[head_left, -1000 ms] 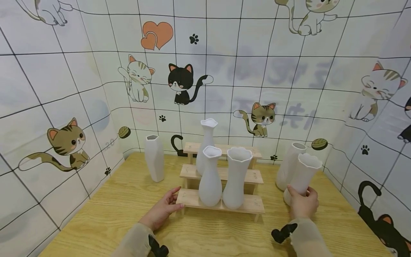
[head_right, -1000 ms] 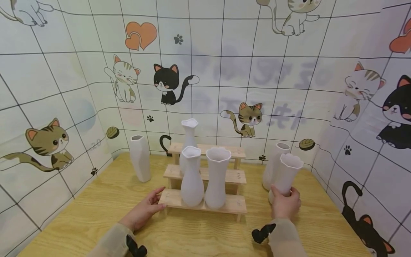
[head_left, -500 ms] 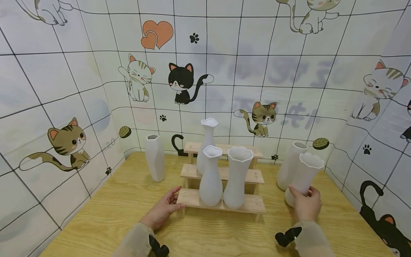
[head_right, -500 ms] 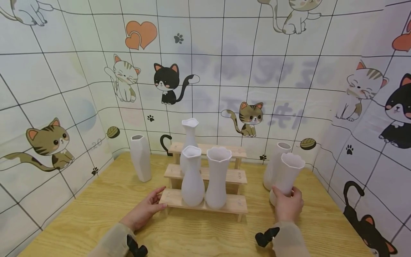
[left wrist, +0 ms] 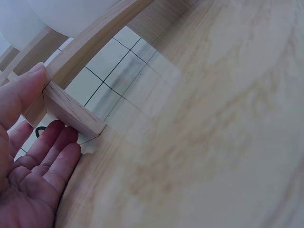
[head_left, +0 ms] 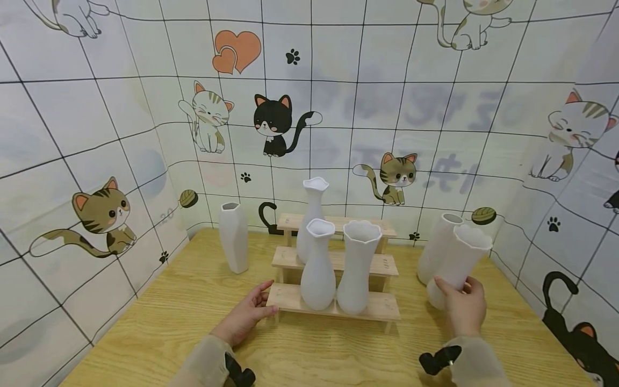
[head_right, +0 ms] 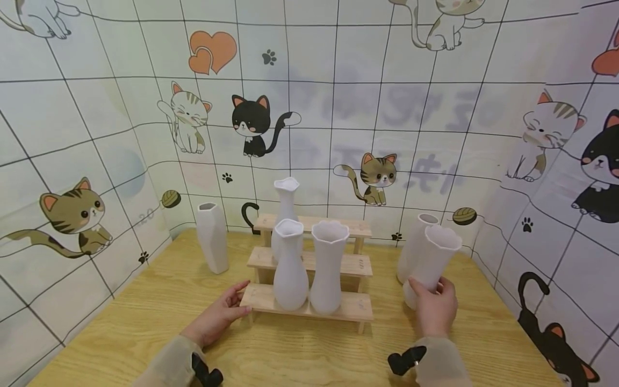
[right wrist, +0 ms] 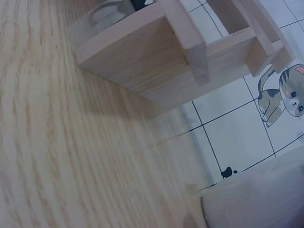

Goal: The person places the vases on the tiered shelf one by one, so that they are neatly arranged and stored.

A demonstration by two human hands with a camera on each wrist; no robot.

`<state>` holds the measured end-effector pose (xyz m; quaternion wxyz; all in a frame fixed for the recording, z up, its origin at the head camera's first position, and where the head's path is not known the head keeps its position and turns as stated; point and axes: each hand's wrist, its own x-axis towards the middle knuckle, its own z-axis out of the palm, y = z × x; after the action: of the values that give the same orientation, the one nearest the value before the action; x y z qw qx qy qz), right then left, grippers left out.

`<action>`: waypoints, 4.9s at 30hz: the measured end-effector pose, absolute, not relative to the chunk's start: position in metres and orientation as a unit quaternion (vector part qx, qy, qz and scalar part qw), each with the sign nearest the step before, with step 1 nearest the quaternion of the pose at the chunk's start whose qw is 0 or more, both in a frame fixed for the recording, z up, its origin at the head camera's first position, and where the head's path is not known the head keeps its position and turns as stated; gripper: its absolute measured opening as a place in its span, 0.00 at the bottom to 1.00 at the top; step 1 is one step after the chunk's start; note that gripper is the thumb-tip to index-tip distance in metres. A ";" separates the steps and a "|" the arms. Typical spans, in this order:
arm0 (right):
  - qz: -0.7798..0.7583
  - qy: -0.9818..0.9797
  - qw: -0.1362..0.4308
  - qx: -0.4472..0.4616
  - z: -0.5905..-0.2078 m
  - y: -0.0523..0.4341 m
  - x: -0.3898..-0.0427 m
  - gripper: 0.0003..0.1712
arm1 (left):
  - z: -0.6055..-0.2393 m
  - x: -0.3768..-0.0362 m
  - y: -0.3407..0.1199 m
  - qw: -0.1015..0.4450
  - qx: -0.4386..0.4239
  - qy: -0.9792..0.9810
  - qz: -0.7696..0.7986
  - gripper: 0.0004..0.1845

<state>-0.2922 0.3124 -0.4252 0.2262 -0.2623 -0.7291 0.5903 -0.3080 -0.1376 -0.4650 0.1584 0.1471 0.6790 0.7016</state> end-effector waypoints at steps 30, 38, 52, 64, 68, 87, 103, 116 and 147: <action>0.591 -0.779 0.185 -0.096 -0.356 0.294 -0.282 0.50 | -0.466 -0.308 -0.138 0.158 0.147 0.675 0.706 0.40; 0.583 -0.793 0.165 -0.062 -0.336 0.284 -0.282 0.49 | -0.466 -0.306 -0.138 0.150 0.156 0.672 0.709 0.40; 0.604 -0.787 0.124 -0.012 -0.318 0.265 -0.293 0.49 | -0.485 -0.320 -0.141 0.140 0.152 0.691 0.693 0.40; 0.616 -0.783 0.079 0.012 -0.319 0.254 -0.308 0.47 | -0.490 -0.322 -0.142 0.139 0.156 0.692 0.691 0.41; 0.617 -0.784 0.071 0.017 -0.320 0.251 -0.313 0.47 | -0.491 -0.322 -0.142 0.139 0.155 0.692 0.691 0.41; 0.615 -0.787 0.045 0.027 -0.328 0.237 -0.332 0.45 | -0.465 -0.307 -0.138 0.154 0.147 0.683 0.699 0.41; 0.620 -0.784 0.020 0.034 -0.329 0.226 -0.337 0.44 | -0.466 -0.308 -0.138 0.158 0.144 0.677 0.704 0.41; 0.631 -0.774 0.023 0.051 -0.332 0.215 -0.344 0.33 | -0.466 -0.309 -0.138 0.157 0.143 0.676 0.706 0.41; 0.631 -0.774 0.020 0.049 -0.340 0.198 -0.352 0.30 | -0.468 -0.310 -0.138 0.154 0.141 0.684 0.699 0.41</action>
<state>-0.3525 0.1983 -0.3398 0.0200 0.0489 -0.7743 0.6306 -0.3104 -0.1379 -0.4675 0.1537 0.1406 0.6842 0.6989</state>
